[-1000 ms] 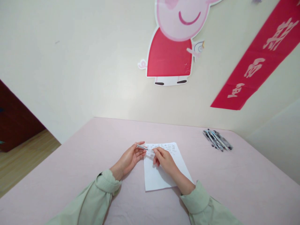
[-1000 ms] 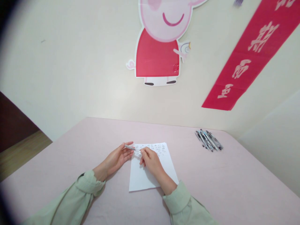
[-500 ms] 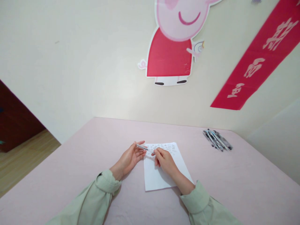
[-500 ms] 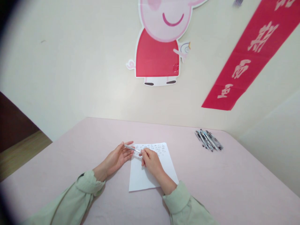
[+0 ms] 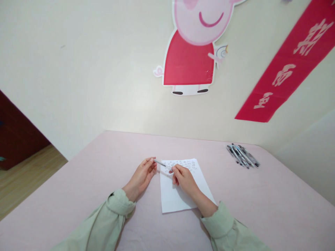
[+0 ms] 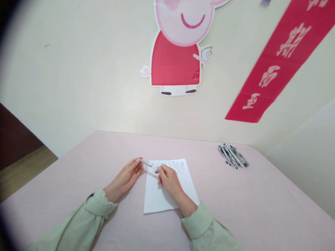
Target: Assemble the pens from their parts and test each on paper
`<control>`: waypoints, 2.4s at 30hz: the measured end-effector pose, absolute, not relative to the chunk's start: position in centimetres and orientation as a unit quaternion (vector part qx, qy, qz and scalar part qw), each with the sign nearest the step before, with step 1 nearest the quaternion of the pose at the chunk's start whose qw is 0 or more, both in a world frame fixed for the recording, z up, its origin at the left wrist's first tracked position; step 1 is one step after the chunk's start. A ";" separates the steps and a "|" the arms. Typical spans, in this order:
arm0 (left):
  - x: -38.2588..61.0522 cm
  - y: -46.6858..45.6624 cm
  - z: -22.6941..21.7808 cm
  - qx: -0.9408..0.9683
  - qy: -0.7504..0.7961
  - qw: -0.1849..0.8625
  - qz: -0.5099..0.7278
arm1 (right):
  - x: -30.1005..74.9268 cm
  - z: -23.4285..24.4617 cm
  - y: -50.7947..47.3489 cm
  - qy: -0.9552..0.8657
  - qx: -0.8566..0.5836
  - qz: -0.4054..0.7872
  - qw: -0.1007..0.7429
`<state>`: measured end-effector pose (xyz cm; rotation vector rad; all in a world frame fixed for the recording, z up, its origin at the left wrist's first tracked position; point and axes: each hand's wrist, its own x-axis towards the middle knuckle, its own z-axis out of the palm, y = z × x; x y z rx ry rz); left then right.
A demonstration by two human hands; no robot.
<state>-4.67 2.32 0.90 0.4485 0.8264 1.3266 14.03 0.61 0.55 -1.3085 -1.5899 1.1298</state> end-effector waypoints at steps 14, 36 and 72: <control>-4.7 2.5 0.6 0.196 0.363 0.694 0.589 | 14.3 0.7 0.5 -0.688 -0.533 0.307 0.384; -4.7 2.5 0.8 0.170 0.362 0.698 0.594 | 13.7 1.4 0.3 -0.645 -0.503 0.455 0.352; -4.7 2.6 0.6 0.170 0.355 0.698 0.598 | 14.0 1.0 0.6 -0.566 -0.496 0.536 0.383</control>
